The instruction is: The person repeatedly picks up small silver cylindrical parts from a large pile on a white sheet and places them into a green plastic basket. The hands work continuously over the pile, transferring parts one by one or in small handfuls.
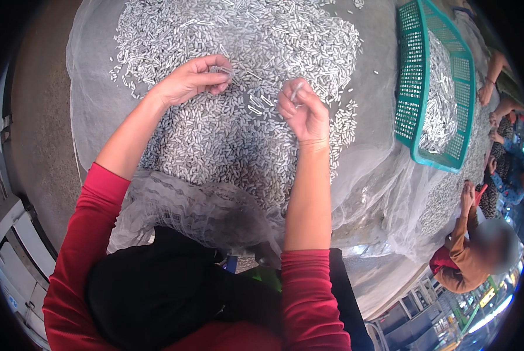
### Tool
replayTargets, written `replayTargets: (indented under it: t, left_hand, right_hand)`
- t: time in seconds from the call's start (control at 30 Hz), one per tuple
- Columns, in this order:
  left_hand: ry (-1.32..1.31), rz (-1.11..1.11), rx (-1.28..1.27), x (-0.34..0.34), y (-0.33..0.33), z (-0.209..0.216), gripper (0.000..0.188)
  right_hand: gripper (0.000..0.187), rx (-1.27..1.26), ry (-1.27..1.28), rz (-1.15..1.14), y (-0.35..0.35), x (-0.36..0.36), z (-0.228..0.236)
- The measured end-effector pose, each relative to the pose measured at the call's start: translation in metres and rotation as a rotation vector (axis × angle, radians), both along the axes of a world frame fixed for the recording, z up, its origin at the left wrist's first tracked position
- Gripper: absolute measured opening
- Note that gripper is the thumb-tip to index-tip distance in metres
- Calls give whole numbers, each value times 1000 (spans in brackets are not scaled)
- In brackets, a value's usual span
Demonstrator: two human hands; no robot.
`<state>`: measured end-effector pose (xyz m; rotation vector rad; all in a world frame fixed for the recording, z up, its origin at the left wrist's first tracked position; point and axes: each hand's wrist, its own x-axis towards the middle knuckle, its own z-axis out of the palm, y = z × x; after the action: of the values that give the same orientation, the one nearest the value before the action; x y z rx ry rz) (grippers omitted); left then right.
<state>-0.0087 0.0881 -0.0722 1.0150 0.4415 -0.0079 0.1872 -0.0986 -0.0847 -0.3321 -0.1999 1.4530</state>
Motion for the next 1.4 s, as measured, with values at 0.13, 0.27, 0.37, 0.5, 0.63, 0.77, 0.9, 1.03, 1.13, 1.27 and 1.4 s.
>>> replayTargets:
  t: [0.13,0.27,0.37,0.5,0.63,0.77,0.9,1.03,1.13,1.27,1.4]
  left_hand:
    - [-107,19,-218,-2,0,-1,19]
    - [-116,134,-462,2,5,-5,19]
    - [-3,272,-417,1,6,-7,20]
    - [213,77,49,4,4,-9,22]
    - [223,-34,1052,14,-22,-14,20]
    - [223,-154,1459,24,-45,-18,19]
    - [173,-134,1361,27,-37,-18,16]
    - [177,-153,259,10,-10,-7,15]
    - [-60,-63,-123,-1,-4,2,20]
    - [-64,32,-167,10,-10,1,26]
    - [341,-16,864,39,-26,-11,31]
  right_hand:
    - [28,-282,-120,-57,7,-7,4]
    - [26,-669,-1027,-41,31,-16,3]
    - [19,-770,-1880,-105,43,-36,-2]
    - [16,-684,-2268,-218,54,-47,-8]
    - [13,-778,-2187,-35,55,-42,-12]
    - [11,-716,-1974,-129,45,-31,-10]
    - [25,-627,-572,-33,17,-11,12]
    - [24,-361,-126,-165,-13,-11,25]
    - [23,-563,-509,-144,-11,-12,19]
    - [17,-751,-1635,-153,-3,-31,2]
    - [13,-876,-1944,-84,-5,-37,-5]
